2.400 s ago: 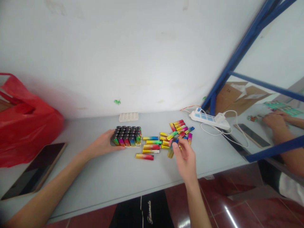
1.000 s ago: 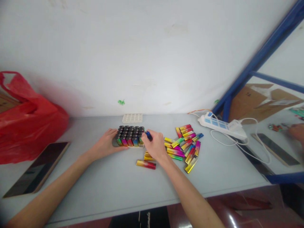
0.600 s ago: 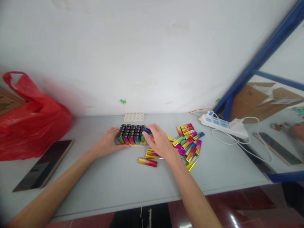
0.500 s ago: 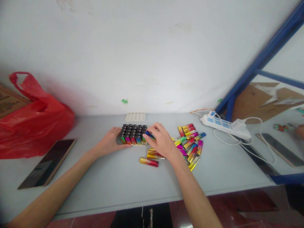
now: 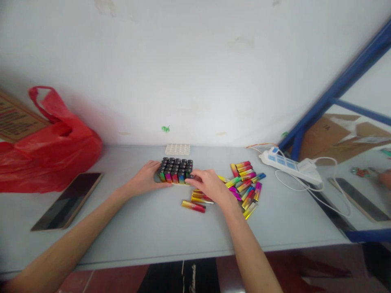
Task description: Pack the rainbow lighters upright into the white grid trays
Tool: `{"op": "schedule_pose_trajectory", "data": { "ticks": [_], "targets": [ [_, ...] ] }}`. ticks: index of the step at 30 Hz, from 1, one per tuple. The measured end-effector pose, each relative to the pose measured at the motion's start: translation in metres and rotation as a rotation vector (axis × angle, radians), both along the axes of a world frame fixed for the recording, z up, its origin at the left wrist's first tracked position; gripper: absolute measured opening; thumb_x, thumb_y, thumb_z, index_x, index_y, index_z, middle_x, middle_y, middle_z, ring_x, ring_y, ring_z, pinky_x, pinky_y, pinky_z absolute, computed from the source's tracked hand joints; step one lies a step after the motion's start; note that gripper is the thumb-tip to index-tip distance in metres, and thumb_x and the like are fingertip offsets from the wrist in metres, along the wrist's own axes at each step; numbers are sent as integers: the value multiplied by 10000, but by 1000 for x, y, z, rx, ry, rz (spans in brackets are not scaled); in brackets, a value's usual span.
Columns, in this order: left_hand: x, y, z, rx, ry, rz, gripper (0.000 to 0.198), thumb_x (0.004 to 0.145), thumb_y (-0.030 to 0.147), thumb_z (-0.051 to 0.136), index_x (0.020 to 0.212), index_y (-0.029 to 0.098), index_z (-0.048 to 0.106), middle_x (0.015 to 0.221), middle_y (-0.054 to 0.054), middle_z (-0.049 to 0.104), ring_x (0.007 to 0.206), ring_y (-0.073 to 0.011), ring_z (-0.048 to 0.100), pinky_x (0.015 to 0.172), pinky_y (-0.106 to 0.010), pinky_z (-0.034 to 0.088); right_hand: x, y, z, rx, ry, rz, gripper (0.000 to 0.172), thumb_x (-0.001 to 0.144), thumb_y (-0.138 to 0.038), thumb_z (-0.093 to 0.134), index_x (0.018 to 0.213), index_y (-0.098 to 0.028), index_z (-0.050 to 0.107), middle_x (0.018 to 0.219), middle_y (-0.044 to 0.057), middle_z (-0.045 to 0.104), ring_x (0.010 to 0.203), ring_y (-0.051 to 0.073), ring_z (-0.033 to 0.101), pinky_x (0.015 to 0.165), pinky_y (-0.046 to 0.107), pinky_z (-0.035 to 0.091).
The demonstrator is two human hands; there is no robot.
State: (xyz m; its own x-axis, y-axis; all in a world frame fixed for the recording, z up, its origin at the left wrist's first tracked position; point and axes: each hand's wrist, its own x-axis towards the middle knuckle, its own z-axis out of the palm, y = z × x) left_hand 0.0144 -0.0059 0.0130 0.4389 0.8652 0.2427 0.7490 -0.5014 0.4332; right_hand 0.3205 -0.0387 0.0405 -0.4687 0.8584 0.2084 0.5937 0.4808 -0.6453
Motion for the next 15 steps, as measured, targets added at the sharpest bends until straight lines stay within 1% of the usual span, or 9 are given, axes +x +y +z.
{"op": "schedule_pose_trajectory", "data": {
  "ticks": [3,6,8,10,12,13,15],
  "targets": [
    [0,0,-1,11,15,1,657,770,730,840,1136,198,712,1127,-130,769,1074,-365,683,994,-502,537,-6,0,0,44,-92,-39,336,1053,-499,686,901,-209,760,719,15,742,620,159,600,625,274,366],
    [1,-1,-1,22,32,12,680,758,783,817,1122,219,709,1108,-117,770,1060,-362,695,984,-484,544,-7,0,-1,65,-153,-117,467,982,-586,752,715,-207,698,652,10,694,586,150,549,603,282,327],
    [1,0,-1,18,40,14,697,760,797,801,1136,217,707,1113,-119,770,1059,-361,701,984,-480,546,-3,2,-3,39,-68,-139,533,949,-640,762,655,-205,670,614,3,671,567,143,538,596,277,350],
    [2,0,0,10,37,-1,689,783,778,787,1159,207,703,1128,-127,770,1063,-360,707,984,-479,548,3,10,-6,35,92,-181,530,998,-642,689,705,-200,702,598,-7,658,560,140,548,599,268,393],
    [2,1,1,6,24,-27,675,800,759,778,1170,200,701,1128,-130,773,1052,-356,714,975,-477,553,7,28,-8,76,210,-249,470,1077,-551,591,815,-192,744,628,-4,672,593,148,592,627,261,441],
    [2,1,1,6,19,-37,670,801,756,776,1165,198,702,1115,-128,774,1037,-353,717,963,-473,556,6,40,-8,105,223,-271,407,1095,-478,575,877,-187,758,666,3,693,628,154,625,653,260,465],
    [3,2,2,11,17,-45,656,799,754,775,1135,196,703,1083,-125,773,1008,-348,719,936,-464,561,-2,70,-8,122,134,-205,162,1040,-290,665,1049,-175,779,896,52,780,808,176,714,742,263,517]
  ]
}}
